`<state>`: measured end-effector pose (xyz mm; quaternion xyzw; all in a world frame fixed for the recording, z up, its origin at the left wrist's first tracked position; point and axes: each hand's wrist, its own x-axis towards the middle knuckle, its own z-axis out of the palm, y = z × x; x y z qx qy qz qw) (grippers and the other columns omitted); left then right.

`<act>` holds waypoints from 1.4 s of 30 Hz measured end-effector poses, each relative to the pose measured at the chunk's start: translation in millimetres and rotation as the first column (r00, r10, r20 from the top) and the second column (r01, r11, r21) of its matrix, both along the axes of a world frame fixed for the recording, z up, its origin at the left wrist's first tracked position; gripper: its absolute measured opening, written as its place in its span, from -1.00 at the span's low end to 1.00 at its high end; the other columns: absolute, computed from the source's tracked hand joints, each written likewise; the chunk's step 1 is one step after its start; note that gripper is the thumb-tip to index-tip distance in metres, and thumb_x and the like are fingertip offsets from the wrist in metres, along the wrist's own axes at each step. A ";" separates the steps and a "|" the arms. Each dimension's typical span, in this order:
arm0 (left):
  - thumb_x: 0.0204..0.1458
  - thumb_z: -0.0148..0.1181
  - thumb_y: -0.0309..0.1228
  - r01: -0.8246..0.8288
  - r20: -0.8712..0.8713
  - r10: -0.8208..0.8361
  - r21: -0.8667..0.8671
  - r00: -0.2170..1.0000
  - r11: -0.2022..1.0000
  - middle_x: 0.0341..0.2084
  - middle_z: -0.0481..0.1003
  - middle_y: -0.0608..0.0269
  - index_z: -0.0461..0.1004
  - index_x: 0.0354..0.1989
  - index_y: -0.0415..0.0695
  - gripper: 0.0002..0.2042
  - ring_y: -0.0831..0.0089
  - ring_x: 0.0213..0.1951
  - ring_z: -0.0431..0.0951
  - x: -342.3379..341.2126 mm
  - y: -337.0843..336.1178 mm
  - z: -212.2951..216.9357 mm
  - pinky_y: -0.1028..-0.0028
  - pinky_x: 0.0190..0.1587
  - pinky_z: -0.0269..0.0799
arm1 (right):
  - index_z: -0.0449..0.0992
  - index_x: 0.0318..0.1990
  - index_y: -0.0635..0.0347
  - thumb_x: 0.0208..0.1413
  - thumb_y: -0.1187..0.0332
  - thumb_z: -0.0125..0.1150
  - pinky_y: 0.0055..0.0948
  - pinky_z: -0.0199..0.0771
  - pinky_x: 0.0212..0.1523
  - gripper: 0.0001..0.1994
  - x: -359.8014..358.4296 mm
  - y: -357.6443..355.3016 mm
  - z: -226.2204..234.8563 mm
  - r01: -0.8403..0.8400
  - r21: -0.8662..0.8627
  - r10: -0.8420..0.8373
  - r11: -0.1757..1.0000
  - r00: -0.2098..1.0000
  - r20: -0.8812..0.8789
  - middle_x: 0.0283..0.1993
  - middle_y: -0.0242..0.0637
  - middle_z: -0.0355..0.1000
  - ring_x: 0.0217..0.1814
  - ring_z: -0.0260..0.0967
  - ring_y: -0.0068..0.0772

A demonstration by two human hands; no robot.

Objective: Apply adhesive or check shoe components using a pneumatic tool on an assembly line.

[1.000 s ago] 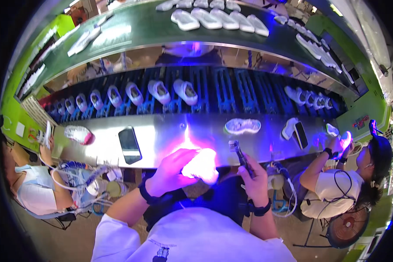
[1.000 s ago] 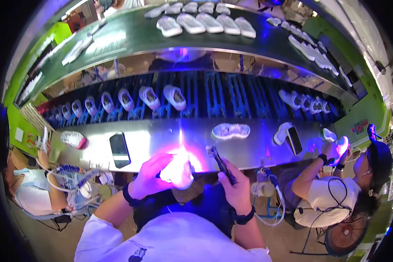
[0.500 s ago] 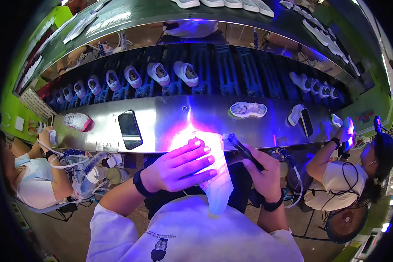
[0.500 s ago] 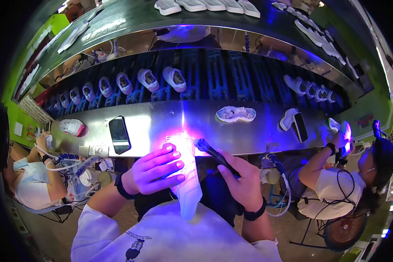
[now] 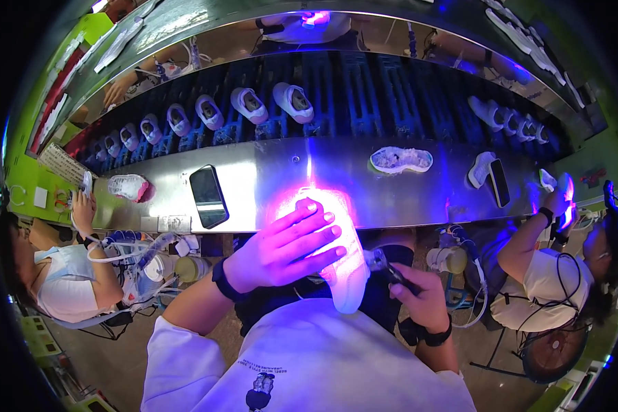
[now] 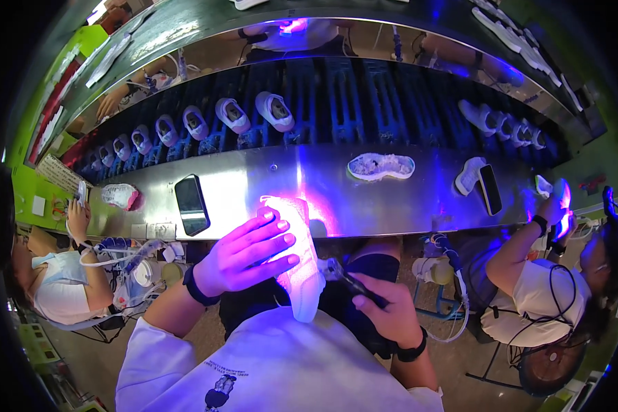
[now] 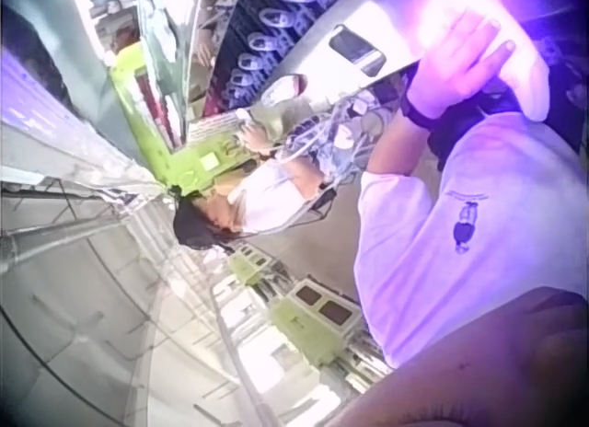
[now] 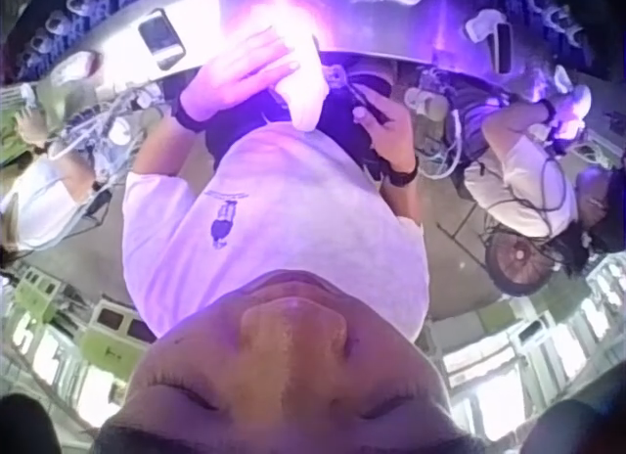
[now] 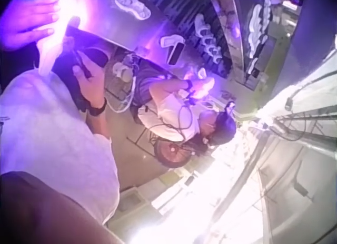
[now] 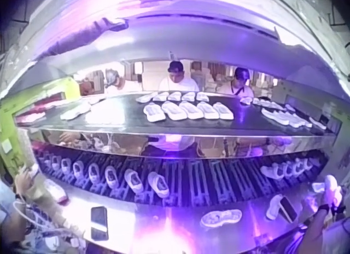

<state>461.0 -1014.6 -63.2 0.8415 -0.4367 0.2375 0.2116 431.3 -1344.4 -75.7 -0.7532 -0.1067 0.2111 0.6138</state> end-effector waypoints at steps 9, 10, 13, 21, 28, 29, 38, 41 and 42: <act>0.06 0.25 -0.41 -0.007 -0.009 0.007 -0.024 1.000 1.000 0.06 0.57 0.11 0.61 0.07 -0.05 -0.65 0.10 0.14 0.59 6.7 -15.1 -9.7 0.01 0.28 0.48 | 0.58 0.19 0.22 0.18 0.48 0.34 -0.51 0.50 -0.08 -0.60 28.6 1.4 4.8 0.010 -0.095 -0.008 0.995 1.000 0.026 -0.21 -0.26 0.63 -0.21 0.49 -0.58; 0.07 0.24 -0.42 -0.032 -0.043 0.030 -0.029 0.999 0.999 0.06 0.57 0.11 0.60 0.08 -0.05 -0.64 0.11 0.14 0.59 5.4 -14.4 -11.2 0.01 0.28 0.47 | 0.58 0.17 0.24 0.17 0.49 0.34 -0.49 0.50 -0.04 -0.61 30.4 -1.5 4.4 -0.021 -0.095 0.026 0.995 0.998 0.055 -0.17 -0.23 0.65 -0.18 0.51 -0.56; 0.07 0.23 -0.42 -0.096 -0.098 0.091 -0.051 0.991 0.994 0.05 0.57 0.11 0.59 0.10 -0.06 -0.62 0.11 0.14 0.58 2.0 -13.6 -15.3 0.02 0.28 0.46 | 0.59 0.16 0.27 0.16 0.48 0.35 -0.50 0.50 -0.06 -0.61 23.8 -15.1 -3.7 -0.058 -0.071 0.061 0.996 0.997 0.051 -0.19 -0.24 0.64 -0.19 0.50 -0.56; -0.17 0.37 -0.63 -0.210 -0.254 0.175 -0.119 0.951 0.970 0.09 0.55 0.00 0.56 0.12 -0.10 -0.45 -0.01 0.16 0.56 -5.3 -13.3 -31.2 0.00 0.27 0.46 | 0.56 0.19 0.32 0.23 0.42 0.32 -0.57 0.45 -0.19 -0.61 17.0 -6.7 -19.1 -0.011 -0.007 0.011 1.000 0.998 -0.066 -0.32 -0.44 0.53 -0.29 0.43 -0.64; -0.25 0.37 -0.60 -0.340 -0.398 0.271 -0.113 0.877 0.934 0.13 0.52 0.03 0.53 0.20 -0.05 -0.34 0.04 0.17 0.55 -20.0 -5.5 -41.4 0.15 0.21 0.52 | 0.49 0.26 0.35 0.26 0.28 0.32 -0.59 0.36 -0.32 -0.52 -17.5 1.7 -44.9 0.043 0.118 -0.013 0.992 0.968 -0.250 -0.36 -0.39 0.50 -0.38 0.35 -0.65; -0.26 0.37 -0.60 -0.360 -0.428 0.293 -0.083 0.855 0.929 0.14 0.52 0.04 0.52 0.22 -0.03 -0.31 0.06 0.17 0.55 -21.6 -4.2 -42.6 0.18 0.19 0.54 | 0.46 0.27 0.37 0.27 0.16 0.34 -0.61 0.26 -0.43 -0.46 -22.1 4.9 -46.3 0.070 0.128 -0.033 0.989 0.963 -0.269 -0.37 -0.35 0.50 -0.45 0.28 -0.68; -0.28 0.36 -0.58 -0.469 -0.508 0.386 -0.041 0.770 0.882 0.01 0.57 0.14 0.55 0.17 -0.02 -0.34 0.16 -0.03 0.66 -33.0 5.0 -61.1 0.30 -0.06 0.67 | 0.58 0.17 0.18 0.12 0.50 0.39 -0.45 0.45 -0.27 -0.58 -19.6 25.5 -26.2 0.105 -0.283 -0.017 0.953 0.955 0.297 -0.36 -0.28 0.50 -0.38 0.44 -0.41; -0.28 0.39 -0.54 -0.473 -0.567 0.371 -0.037 0.735 0.880 -0.02 0.58 0.14 0.56 0.15 -0.04 -0.36 0.16 -0.10 0.68 -33.2 9.6 -57.7 0.30 -0.09 0.66 | 0.60 0.16 0.10 0.07 0.49 0.42 -0.41 0.43 -0.29 -0.56 -2.3 27.5 -2.0 0.022 -0.373 0.113 0.928 0.935 0.335 -0.38 -0.18 0.45 -0.39 0.42 -0.27; -0.27 0.42 -0.52 -0.453 -0.624 0.323 -0.056 0.712 0.890 -0.04 0.60 0.14 0.57 0.14 -0.06 -0.38 0.16 -0.10 0.68 -31.5 11.6 -55.3 0.29 -0.08 0.65 | 0.61 0.16 0.09 0.06 0.50 0.41 -0.40 0.42 -0.30 -0.55 1.7 27.3 1.3 0.008 -0.397 0.128 0.918 0.940 0.315 -0.40 -0.19 0.43 -0.41 0.40 -0.26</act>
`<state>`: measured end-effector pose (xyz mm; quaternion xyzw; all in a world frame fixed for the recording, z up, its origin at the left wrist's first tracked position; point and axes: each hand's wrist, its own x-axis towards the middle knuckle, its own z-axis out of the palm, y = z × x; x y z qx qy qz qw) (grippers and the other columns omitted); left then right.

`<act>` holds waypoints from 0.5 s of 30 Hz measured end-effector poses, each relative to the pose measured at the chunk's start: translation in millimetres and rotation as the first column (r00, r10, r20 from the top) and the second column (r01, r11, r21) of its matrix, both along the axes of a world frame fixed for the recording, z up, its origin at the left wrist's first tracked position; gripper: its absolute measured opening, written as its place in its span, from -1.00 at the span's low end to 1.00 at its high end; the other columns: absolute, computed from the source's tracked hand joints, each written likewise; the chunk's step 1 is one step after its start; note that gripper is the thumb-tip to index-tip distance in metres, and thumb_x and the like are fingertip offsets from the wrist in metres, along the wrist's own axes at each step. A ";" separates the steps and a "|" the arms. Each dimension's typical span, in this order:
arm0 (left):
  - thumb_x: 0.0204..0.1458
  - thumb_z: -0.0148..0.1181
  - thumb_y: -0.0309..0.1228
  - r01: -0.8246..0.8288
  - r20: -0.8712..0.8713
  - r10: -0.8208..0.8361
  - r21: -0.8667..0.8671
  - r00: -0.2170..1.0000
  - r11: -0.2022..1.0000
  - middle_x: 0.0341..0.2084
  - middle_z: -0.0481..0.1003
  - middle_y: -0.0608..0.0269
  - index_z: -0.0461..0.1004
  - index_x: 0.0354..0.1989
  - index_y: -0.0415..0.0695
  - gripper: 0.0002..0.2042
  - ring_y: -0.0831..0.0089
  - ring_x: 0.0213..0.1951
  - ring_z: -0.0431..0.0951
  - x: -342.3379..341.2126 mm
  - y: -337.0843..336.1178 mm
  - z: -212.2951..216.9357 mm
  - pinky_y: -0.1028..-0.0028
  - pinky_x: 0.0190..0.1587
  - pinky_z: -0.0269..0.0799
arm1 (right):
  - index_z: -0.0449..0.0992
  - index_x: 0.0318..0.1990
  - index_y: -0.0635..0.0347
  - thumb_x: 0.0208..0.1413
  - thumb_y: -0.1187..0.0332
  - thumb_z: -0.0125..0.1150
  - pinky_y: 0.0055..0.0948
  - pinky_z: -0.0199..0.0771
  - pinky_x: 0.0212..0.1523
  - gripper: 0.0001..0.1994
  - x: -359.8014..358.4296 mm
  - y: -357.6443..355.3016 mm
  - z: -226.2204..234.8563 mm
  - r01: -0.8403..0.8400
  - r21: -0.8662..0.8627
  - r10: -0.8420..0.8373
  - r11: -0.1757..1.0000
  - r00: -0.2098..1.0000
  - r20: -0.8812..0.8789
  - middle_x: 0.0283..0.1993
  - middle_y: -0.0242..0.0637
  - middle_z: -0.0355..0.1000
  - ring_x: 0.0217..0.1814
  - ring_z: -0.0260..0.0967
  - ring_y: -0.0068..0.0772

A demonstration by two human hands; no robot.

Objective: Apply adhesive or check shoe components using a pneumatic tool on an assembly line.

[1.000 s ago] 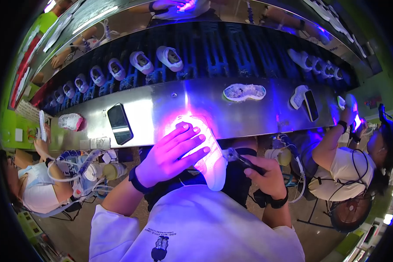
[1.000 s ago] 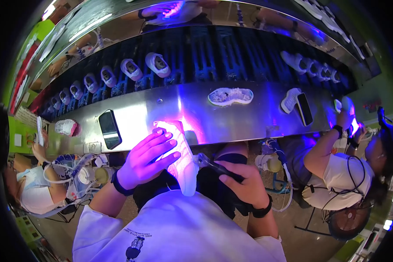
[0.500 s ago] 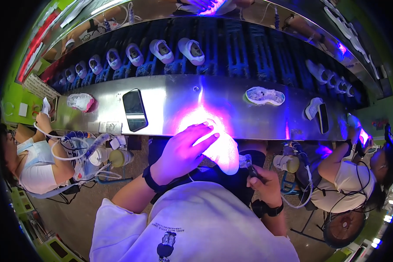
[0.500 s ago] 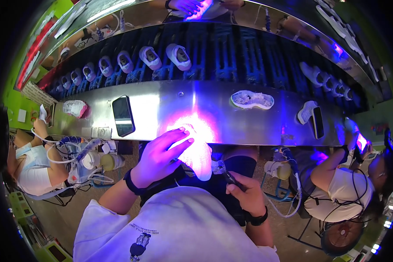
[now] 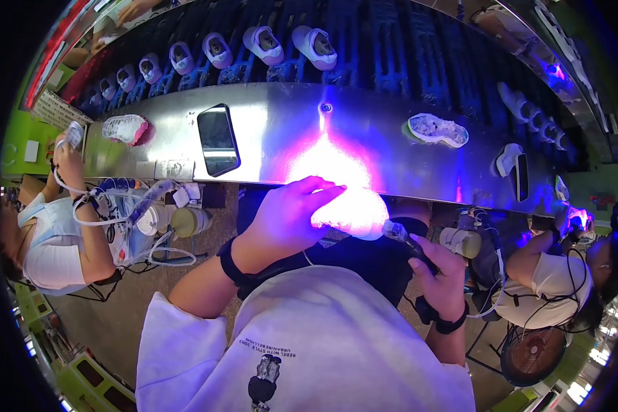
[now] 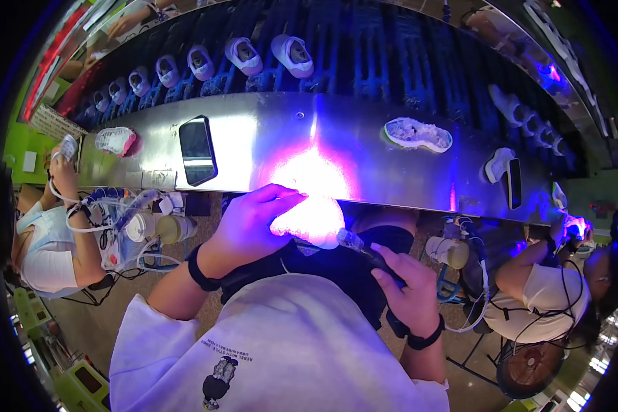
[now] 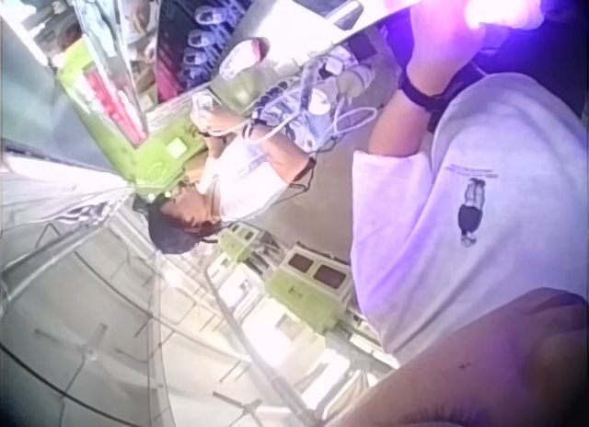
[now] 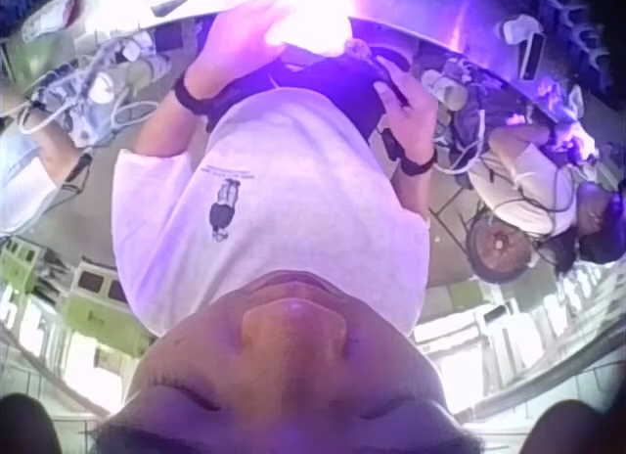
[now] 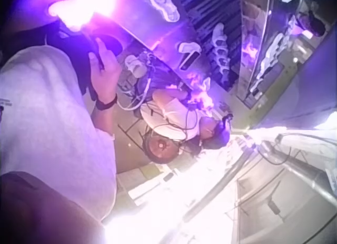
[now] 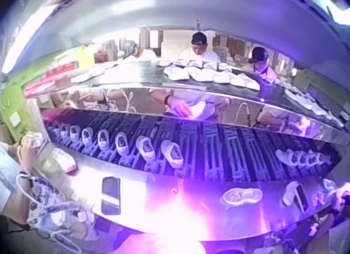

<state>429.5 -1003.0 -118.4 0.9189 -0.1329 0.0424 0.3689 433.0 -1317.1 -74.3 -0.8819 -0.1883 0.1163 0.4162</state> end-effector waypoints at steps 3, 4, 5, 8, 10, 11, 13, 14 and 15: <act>-0.26 0.47 -0.48 0.056 -0.065 -0.064 -0.117 0.996 0.992 -0.06 0.61 0.14 0.58 0.13 -0.08 -0.38 0.16 -0.10 0.67 4.2 5.8 -2.6 0.28 -0.04 0.62 | 0.61 0.16 0.07 0.05 0.51 0.41 -0.41 0.41 -0.30 -0.54 10.0 -2.6 5.0 -0.033 -0.047 0.029 0.998 0.997 -0.070 -0.40 -0.19 0.43 -0.41 0.39 -0.26; -0.26 0.50 -0.45 0.091 -0.073 -0.105 -0.181 0.992 0.979 -0.05 0.62 0.13 0.58 0.14 -0.09 -0.38 0.16 -0.11 0.68 5.1 7.1 -2.9 0.27 -0.02 0.61 | 0.61 0.16 0.07 0.05 0.51 0.41 -0.41 0.41 -0.30 -0.54 13.0 -1.7 5.1 -0.040 -0.046 0.036 0.998 0.997 -0.070 -0.40 -0.19 0.43 -0.41 0.39 -0.26; -0.26 0.50 -0.45 0.083 -0.073 -0.098 -0.179 0.993 0.980 -0.05 0.62 0.13 0.58 0.14 -0.09 -0.38 0.16 -0.11 0.68 5.6 7.8 -1.7 0.27 -0.02 0.61 | 0.60 0.17 0.10 0.07 0.51 0.41 -0.43 0.42 -0.30 -0.55 16.1 -0.5 4.5 -0.038 -0.017 0.037 0.999 0.997 -0.061 -0.39 -0.21 0.45 -0.40 0.39 -0.33; -0.26 0.57 -0.43 0.127 -0.231 -0.190 -0.263 0.954 0.956 0.01 0.62 0.13 0.56 0.18 -0.11 -0.33 0.22 -0.03 0.66 10.5 4.1 -1.5 0.30 0.09 0.55 | 0.58 0.19 0.18 0.12 0.49 0.40 -0.49 0.43 -0.26 -0.56 12.5 -6.8 -27.4 0.041 0.125 -0.027 0.991 0.993 -0.111 -0.36 -0.29 0.49 -0.36 0.41 -0.48; -0.26 0.62 -0.41 0.058 -0.326 -0.251 -0.502 0.911 0.863 0.09 0.59 0.12 0.54 0.19 -0.18 -0.30 0.32 0.10 0.60 12.6 -4.9 1.5 0.34 0.21 0.46 | 0.56 0.20 0.23 0.14 0.48 0.40 -0.52 0.44 -0.24 -0.57 13.2 -7.5 -37.9 0.113 0.242 -0.073 0.964 0.983 -0.169 -0.34 -0.34 0.52 -0.32 0.41 -0.56; -0.26 0.62 -0.41 0.065 -0.318 -0.251 -0.498 0.914 0.865 0.09 0.59 0.12 0.54 0.19 -0.18 -0.30 0.32 0.10 0.60 13.2 -7.6 3.7 0.34 0.21 0.46 | 0.55 0.20 0.27 0.17 0.46 0.39 -0.53 0.46 -0.20 -0.57 13.3 -7.2 -39.3 0.165 0.274 -0.082 0.947 0.953 -0.291 -0.30 -0.37 0.53 -0.28 0.42 -0.59; -0.25 0.64 -0.42 -0.092 -0.500 -0.244 -0.556 0.831 0.826 0.14 0.56 0.10 0.51 0.20 -0.26 -0.27 0.36 0.19 0.52 11.8 -14.5 7.4 0.33 0.30 0.37 | 0.54 0.21 0.31 0.20 0.45 0.37 -0.54 0.47 -0.15 -0.58 19.0 -7.3 -37.0 0.229 0.306 -0.093 0.924 0.911 -0.402 -0.26 -0.41 0.55 -0.24 0.43 -0.63; -0.25 0.64 -0.42 -0.077 -0.493 -0.251 -0.554 0.833 0.829 0.14 0.56 0.10 0.51 0.20 -0.26 -0.27 0.36 0.19 0.52 13.0 -17.0 9.3 0.33 0.30 0.37 | 0.54 0.21 0.30 0.20 0.46 0.36 -0.55 0.48 -0.13 -0.59 26.9 -7.2 -32.8 0.218 0.287 -0.092 0.933 0.914 -0.394 -0.24 -0.41 0.55 -0.23 0.44 -0.62; -0.26 0.65 -0.43 -0.094 -0.507 -0.241 -0.548 0.827 0.831 0.15 0.55 0.10 0.50 0.22 -0.27 -0.26 0.35 0.20 0.52 13.3 -18.9 10.2 0.33 0.31 0.36 | 0.55 0.21 0.29 0.21 0.46 0.35 -0.55 0.48 -0.10 -0.59 33.4 -7.5 -28.4 0.209 0.265 -0.094 0.941 0.917 -0.387 -0.22 -0.40 0.56 -0.22 0.45 -0.61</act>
